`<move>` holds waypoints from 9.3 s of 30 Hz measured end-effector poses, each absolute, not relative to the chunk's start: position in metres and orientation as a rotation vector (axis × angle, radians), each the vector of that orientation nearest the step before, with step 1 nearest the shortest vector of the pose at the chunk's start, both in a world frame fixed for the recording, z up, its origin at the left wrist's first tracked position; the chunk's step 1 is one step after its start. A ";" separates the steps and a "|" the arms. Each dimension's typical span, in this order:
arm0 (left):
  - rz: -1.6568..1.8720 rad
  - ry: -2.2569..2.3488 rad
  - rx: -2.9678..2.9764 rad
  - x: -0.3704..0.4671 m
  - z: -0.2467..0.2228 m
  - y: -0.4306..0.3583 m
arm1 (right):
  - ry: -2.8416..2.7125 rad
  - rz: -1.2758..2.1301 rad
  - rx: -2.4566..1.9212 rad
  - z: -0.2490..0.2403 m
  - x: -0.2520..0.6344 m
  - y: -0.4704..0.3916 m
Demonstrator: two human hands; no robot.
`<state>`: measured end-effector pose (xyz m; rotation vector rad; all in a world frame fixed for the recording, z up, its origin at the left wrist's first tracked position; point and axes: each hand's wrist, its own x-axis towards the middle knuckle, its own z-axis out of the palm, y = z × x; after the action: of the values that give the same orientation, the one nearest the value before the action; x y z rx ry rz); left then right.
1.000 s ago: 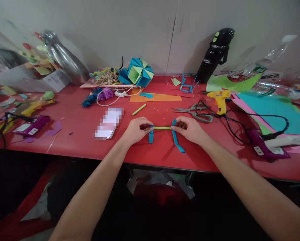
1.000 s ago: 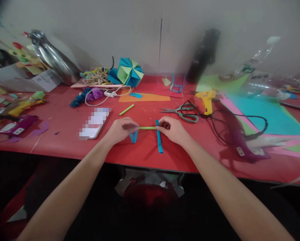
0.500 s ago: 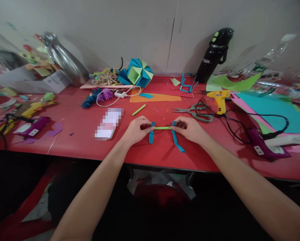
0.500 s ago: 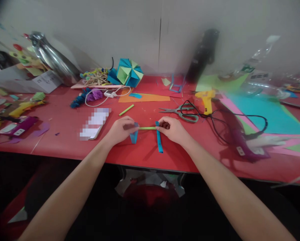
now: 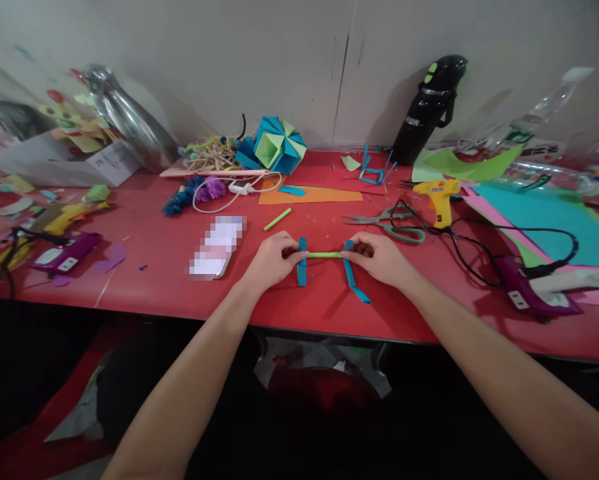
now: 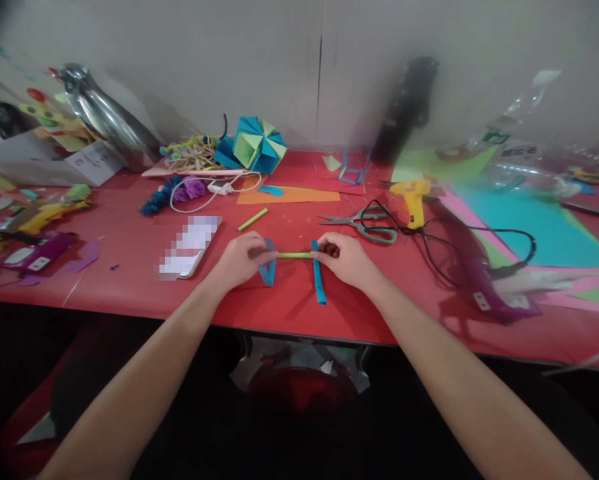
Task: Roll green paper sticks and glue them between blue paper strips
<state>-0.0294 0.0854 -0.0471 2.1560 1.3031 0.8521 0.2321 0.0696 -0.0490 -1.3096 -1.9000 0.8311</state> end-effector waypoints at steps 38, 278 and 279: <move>0.793 1.248 2.251 -0.032 -0.037 0.082 | -1.925 0.823 -1.289 -0.045 0.232 0.068; 1.215 1.054 1.191 -0.040 -0.018 0.088 | -1.757 0.952 -1.285 -0.024 0.253 0.063; 1.205 1.076 1.212 -0.039 -0.018 0.088 | -1.832 0.878 -1.301 -0.027 0.252 0.063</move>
<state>-0.0388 0.0876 -0.0183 1.2116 1.0759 1.2052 0.2521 0.0633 -0.0269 -1.3014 -1.8325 0.8782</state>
